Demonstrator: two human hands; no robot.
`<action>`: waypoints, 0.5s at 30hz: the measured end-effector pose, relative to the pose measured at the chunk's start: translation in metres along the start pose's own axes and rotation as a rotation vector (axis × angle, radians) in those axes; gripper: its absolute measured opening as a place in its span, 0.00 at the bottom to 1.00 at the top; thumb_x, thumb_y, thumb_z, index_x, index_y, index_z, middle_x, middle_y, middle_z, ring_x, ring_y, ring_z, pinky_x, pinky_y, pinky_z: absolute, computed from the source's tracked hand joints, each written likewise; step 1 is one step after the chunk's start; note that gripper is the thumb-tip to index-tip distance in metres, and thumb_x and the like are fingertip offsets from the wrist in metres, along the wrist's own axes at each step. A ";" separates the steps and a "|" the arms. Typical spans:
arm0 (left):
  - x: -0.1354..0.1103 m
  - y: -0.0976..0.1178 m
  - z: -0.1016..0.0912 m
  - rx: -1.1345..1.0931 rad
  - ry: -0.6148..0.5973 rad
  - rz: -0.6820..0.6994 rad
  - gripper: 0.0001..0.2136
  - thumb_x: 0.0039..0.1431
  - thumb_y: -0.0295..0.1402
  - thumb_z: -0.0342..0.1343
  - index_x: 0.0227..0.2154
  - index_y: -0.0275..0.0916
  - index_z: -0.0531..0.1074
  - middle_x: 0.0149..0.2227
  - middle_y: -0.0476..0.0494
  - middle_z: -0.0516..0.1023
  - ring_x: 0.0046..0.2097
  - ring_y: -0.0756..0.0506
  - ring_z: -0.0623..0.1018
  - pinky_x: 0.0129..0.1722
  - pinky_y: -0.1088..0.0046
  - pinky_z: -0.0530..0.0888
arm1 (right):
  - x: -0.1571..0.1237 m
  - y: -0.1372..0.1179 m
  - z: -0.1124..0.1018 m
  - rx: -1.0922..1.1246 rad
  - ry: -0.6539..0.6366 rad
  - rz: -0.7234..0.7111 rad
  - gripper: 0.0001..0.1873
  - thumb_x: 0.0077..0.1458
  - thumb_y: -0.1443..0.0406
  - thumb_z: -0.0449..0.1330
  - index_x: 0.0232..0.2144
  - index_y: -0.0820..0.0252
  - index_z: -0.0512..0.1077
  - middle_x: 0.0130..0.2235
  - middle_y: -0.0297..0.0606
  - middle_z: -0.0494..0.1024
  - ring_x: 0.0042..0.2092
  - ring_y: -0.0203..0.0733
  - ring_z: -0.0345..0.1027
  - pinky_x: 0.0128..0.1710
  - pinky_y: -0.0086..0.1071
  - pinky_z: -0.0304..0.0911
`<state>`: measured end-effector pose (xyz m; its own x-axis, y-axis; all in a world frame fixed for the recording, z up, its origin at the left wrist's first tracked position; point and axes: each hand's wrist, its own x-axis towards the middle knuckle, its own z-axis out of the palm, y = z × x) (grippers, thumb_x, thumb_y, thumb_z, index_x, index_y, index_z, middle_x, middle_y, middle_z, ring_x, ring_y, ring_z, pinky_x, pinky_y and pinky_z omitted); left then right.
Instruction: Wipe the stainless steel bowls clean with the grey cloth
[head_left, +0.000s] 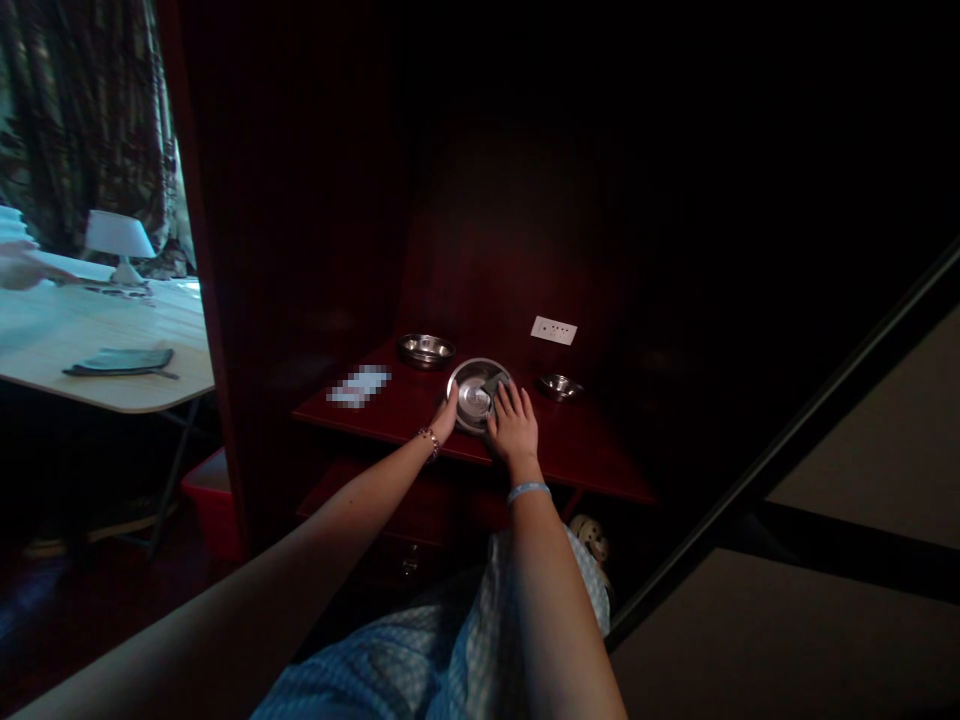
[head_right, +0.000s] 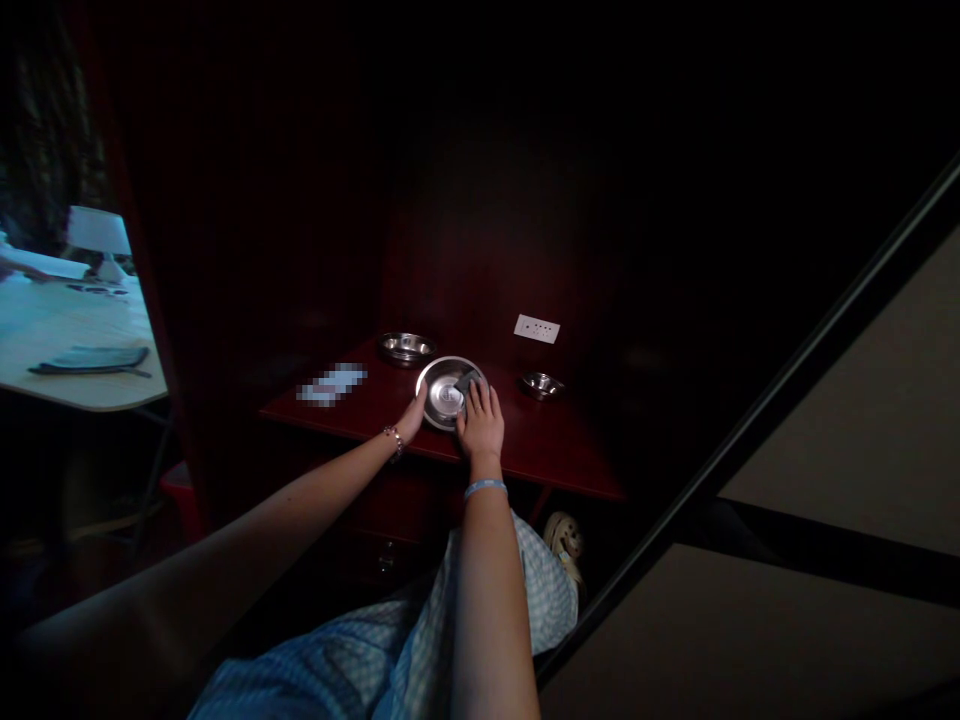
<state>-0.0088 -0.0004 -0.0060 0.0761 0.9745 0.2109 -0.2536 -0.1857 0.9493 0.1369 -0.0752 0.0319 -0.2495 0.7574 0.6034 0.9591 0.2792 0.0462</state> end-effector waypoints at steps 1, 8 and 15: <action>-0.001 0.001 0.000 0.019 0.033 -0.013 0.35 0.63 0.58 0.40 0.63 0.37 0.61 0.66 0.35 0.62 0.69 0.39 0.58 0.67 0.63 0.53 | -0.001 0.000 0.002 -0.005 -0.010 0.013 0.28 0.63 0.59 0.49 0.62 0.65 0.65 0.66 0.46 0.61 0.71 0.48 0.42 0.69 0.49 0.37; -0.005 0.008 0.002 0.073 0.073 -0.064 0.34 0.66 0.54 0.37 0.65 0.34 0.57 0.68 0.34 0.58 0.69 0.41 0.57 0.67 0.67 0.52 | -0.003 -0.010 0.001 -0.029 -0.094 0.009 0.30 0.64 0.51 0.50 0.57 0.67 0.69 0.62 0.53 0.67 0.68 0.51 0.52 0.68 0.48 0.40; -0.001 -0.001 -0.003 0.015 0.047 -0.013 0.35 0.62 0.59 0.39 0.62 0.38 0.62 0.63 0.35 0.67 0.67 0.39 0.61 0.66 0.64 0.55 | -0.004 -0.024 -0.007 0.035 -0.195 -0.044 0.32 0.58 0.48 0.57 0.54 0.66 0.73 0.56 0.53 0.74 0.60 0.52 0.65 0.67 0.47 0.44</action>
<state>-0.0110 -0.0005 -0.0076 0.0336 0.9817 0.1876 -0.2384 -0.1744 0.9554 0.1164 -0.0891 0.0340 -0.3152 0.8429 0.4360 0.9424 0.3321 0.0393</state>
